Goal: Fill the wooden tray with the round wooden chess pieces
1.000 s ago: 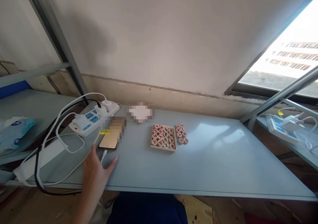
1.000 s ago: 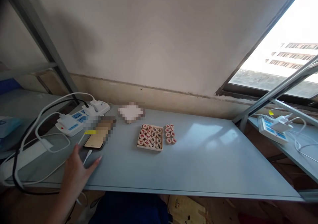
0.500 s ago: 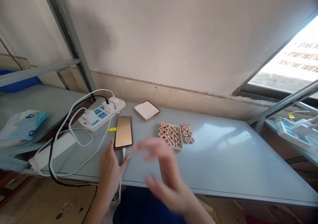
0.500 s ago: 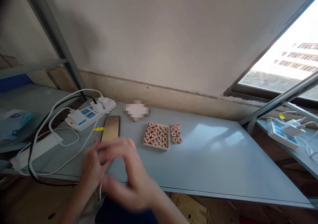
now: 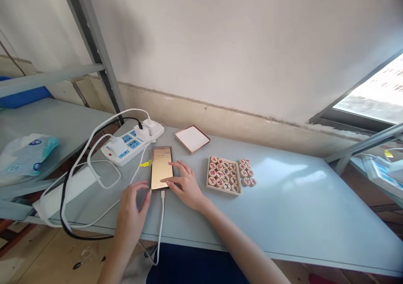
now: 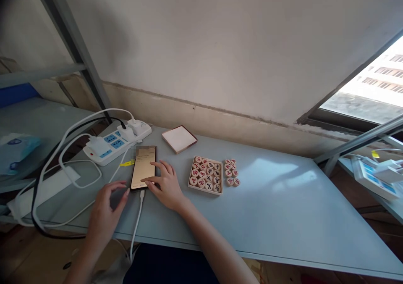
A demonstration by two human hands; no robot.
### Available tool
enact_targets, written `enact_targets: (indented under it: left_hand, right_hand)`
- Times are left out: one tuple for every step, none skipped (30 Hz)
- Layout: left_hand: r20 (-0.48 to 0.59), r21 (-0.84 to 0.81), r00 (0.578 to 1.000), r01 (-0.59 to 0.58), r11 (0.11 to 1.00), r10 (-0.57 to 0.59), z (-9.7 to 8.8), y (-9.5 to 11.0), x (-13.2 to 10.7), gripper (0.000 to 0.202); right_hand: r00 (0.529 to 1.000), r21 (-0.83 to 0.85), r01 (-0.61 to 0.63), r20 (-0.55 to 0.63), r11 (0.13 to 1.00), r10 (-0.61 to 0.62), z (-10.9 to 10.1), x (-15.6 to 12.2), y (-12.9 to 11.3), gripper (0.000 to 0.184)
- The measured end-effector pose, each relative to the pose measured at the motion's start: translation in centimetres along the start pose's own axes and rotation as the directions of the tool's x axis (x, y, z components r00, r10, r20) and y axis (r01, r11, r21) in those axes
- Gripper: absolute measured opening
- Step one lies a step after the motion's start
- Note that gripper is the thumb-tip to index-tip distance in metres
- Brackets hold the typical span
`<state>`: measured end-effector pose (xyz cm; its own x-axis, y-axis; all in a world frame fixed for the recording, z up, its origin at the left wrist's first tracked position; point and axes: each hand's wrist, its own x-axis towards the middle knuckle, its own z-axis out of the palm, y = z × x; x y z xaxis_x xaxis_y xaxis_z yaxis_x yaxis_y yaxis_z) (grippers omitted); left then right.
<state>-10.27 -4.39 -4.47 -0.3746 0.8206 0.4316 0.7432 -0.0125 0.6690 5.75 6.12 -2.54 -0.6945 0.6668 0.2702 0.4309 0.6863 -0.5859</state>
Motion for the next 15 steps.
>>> enact_targets:
  left_hand:
    - [0.003, 0.007, 1.0, -0.014, 1.0, 0.014, 0.0, 0.1, -0.1, 0.015]
    - [0.005, 0.008, 1.0, -0.019, 1.0, 0.019, -0.1, 0.2, -0.1, 0.016]
    - [0.003, 0.002, 1.0, -0.017, 1.0, 0.017, 0.0, 0.2, -0.2, 0.017]
    - [-0.004, -0.01, 1.0, -0.011, 1.0, 0.011, 0.0, 0.1, -0.2, 0.018]
    - [-0.019, -0.025, 1.0, 0.002, 1.0, -0.002, 0.0, 0.0, -0.3, 0.017]
    - [-0.038, -0.039, 0.999, 0.02, 0.999, -0.021, 0.1, -0.2, -0.4, 0.016]
    - [-0.052, -0.051, 0.998, 0.042, 0.998, -0.044, 0.2, -0.3, -0.6, 0.016]
    - [-0.065, -0.059, 0.995, 0.068, 0.996, -0.072, 0.3, -0.5, -0.7, 0.016]
    - [-0.077, -0.065, 0.992, 0.095, 0.993, -0.1, 0.4, -0.6, -0.9, 0.017]
    - [-0.086, -0.072, 0.989, 0.117, 0.99, -0.123, 0.5, -0.8, -1.0, 0.018]
    - [-0.095, -0.082, 0.985, 0.133, 0.988, -0.141, 0.5, -0.9, -1.1, 0.018]
    - [-0.104, -0.096, 0.983, 0.142, 0.985, -0.152, 0.5, -0.9, -1.2, 0.019]
    - [-0.118, -0.109, 0.98, 0.148, 0.983, -0.16, 0.5, -0.9, -1.2, 0.019]
    - [-0.129, -0.118, 0.978, 0.15, 0.982, -0.165, 0.5, -0.8, -1.2, 0.02]
    - [-0.137, -0.122, 0.976, 0.152, 0.981, -0.169, 0.5, -0.8, -1.2, 0.02]
  right_hand:
    - [1.0, 0.008, -0.004, -0.01, 1.0, 0.004, -0.1, 0.1, 0.0, 0.027]
    - [0.999, 0.021, -0.012, -0.031, 1.0, 0.012, -0.2, 0.1, 0.0, 0.028]
    - [0.998, 0.035, -0.024, -0.059, 0.999, 0.026, -0.3, 0.2, 0.0, 0.029]
    - [0.995, 0.05, -0.038, -0.086, 0.998, 0.042, -0.4, 0.3, 0.1, 0.03]
    - [0.993, 0.063, -0.051, -0.104, 0.997, 0.057, -0.5, 0.4, 0.1, 0.031]
    - [0.991, 0.072, -0.06, -0.112, 0.996, 0.068, -0.6, 0.6, 0.1, 0.031]
    - [0.992, 0.078, -0.063, -0.106, 0.995, 0.071, -0.7, 0.8, 0.1, 0.031]
    - [0.994, 0.081, -0.058, -0.091, 0.995, 0.065, -0.7, 1.0, 0.0, 0.031]
    - [0.996, 0.082, -0.046, -0.075, 0.996, 0.052, -0.7, 1.2, 0.0, 0.031]
    - [0.998, 0.082, -0.03, -0.06, 0.996, 0.035, -0.5, 1.5, -0.1, 0.031]
    - [0.999, 0.079, -0.012, -0.047, 0.997, 0.016, -0.4, 1.8, -0.1, 0.031]
    - [0.999, 0.076, 0.005, -0.036, 0.997, -0.003, -0.2, 2.0, -0.2, 0.03]
    - [0.999, 0.071, 0.02, -0.027, 0.997, -0.019, 0.0, 2.2, -0.2, 0.029]
    - [0.999, 0.067, 0.029, -0.023, 0.997, -0.027, 0.1, 2.3, -0.1, 0.028]
    - [0.999, 0.064, 0.032, -0.021, 0.997, -0.03, 0.3, 2.3, -0.1, 0.028]
